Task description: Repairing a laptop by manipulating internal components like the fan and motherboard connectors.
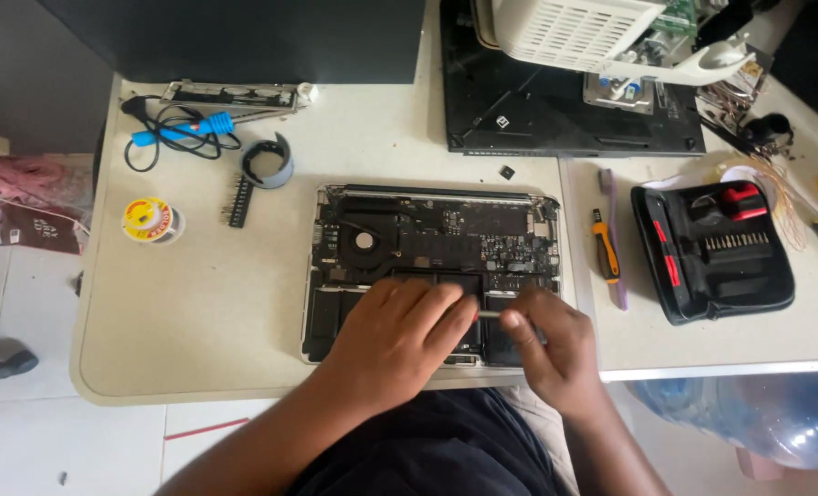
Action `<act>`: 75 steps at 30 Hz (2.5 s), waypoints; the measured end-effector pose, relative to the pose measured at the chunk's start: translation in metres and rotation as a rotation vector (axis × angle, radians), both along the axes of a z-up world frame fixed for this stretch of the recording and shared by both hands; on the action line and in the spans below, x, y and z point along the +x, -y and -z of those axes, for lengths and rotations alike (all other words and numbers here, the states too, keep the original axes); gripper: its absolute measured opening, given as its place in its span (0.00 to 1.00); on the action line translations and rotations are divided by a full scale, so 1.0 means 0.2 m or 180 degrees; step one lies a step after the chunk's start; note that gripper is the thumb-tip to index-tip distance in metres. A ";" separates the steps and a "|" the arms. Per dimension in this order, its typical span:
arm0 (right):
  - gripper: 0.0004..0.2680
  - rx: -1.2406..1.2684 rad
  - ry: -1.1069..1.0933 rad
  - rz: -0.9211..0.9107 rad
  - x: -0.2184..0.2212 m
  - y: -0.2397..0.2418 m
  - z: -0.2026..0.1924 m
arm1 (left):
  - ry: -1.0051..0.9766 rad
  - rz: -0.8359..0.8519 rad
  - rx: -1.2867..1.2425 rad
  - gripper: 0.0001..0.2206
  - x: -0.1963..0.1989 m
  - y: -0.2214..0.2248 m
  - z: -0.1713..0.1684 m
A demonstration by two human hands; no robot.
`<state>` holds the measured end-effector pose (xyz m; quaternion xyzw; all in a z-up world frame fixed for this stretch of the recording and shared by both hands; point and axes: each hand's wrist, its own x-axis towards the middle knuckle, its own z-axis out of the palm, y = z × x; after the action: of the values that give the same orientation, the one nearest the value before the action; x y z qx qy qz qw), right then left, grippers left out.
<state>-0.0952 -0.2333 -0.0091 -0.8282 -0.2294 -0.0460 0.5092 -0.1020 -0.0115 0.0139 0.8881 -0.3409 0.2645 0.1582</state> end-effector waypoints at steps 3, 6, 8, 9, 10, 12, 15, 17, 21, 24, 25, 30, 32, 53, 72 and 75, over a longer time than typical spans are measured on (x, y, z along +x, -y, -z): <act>0.12 -0.0024 0.0315 -0.0217 0.00 -0.04 0.02 | -0.0428 0.0040 -0.0323 0.05 -0.07 -0.03 0.08; 0.10 0.0156 0.0103 -0.0172 -0.03 -0.04 0.09 | -0.0555 0.0112 -0.0577 0.04 -0.10 -0.06 0.08; 0.13 0.0172 -0.0050 0.0236 -0.02 0.07 0.17 | -0.0685 -0.0166 -0.0529 0.06 -0.11 -0.14 0.16; 0.15 0.0180 -0.0198 0.0662 -0.02 0.12 0.20 | -0.0810 -0.0423 -0.0483 0.09 -0.12 -0.18 0.21; 0.15 0.0187 -0.0202 0.0642 -0.02 0.16 0.22 | -0.0810 -0.0444 -0.0477 0.09 -0.12 -0.26 0.20; 0.12 0.0652 -0.0472 0.1218 -0.02 0.24 0.24 | -0.0862 -0.1110 -0.0343 0.08 -0.12 -0.39 0.18; 0.14 0.1301 -0.0395 0.0952 0.00 0.22 0.18 | -0.0801 -0.1714 0.0065 0.10 -0.13 -0.63 0.24; 0.14 0.1304 -0.0463 0.1099 -0.01 0.25 0.21 | -0.0636 -0.1874 0.0211 0.08 -0.13 -0.73 0.27; 0.12 0.1464 -0.0623 0.1268 -0.01 0.29 0.28 | -0.0208 -0.2238 0.0436 0.06 -0.13 -0.85 0.36; 0.08 0.1349 -0.0503 0.1270 0.01 0.26 0.27 | -0.0277 -0.2366 0.0434 0.07 -0.10 -0.86 0.40; 0.08 0.1347 -0.0499 0.1264 0.01 0.26 0.26 | -0.0273 -0.2371 0.0430 0.07 -0.08 -0.85 0.41; 0.06 0.1337 -0.0496 0.1236 0.03 0.26 0.29 | -0.0251 -0.2629 -0.0049 0.14 0.04 -0.81 0.39; 0.06 0.1347 -0.0480 0.1228 0.04 0.25 0.30 | -0.0172 -0.2722 0.0026 0.17 0.13 -0.81 0.39; 0.06 0.0791 -0.0560 0.1434 -0.04 0.24 0.24 | -0.0429 -0.2674 -0.0546 0.09 0.29 -0.88 0.52; 0.06 0.0195 0.0109 0.0248 -0.08 -0.05 -0.13 | -0.2280 -0.0121 -0.3248 0.12 -0.01 -0.20 0.07; 0.05 0.0188 0.0240 0.0378 -0.04 -0.17 -0.18 | -0.2319 0.0163 -0.3852 0.11 -0.01 -0.15 0.13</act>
<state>-0.1023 -0.2002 0.0272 -0.8227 -0.1974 -0.1141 0.5208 -0.1042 0.0179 -0.0126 0.6681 -0.0801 0.0897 0.7343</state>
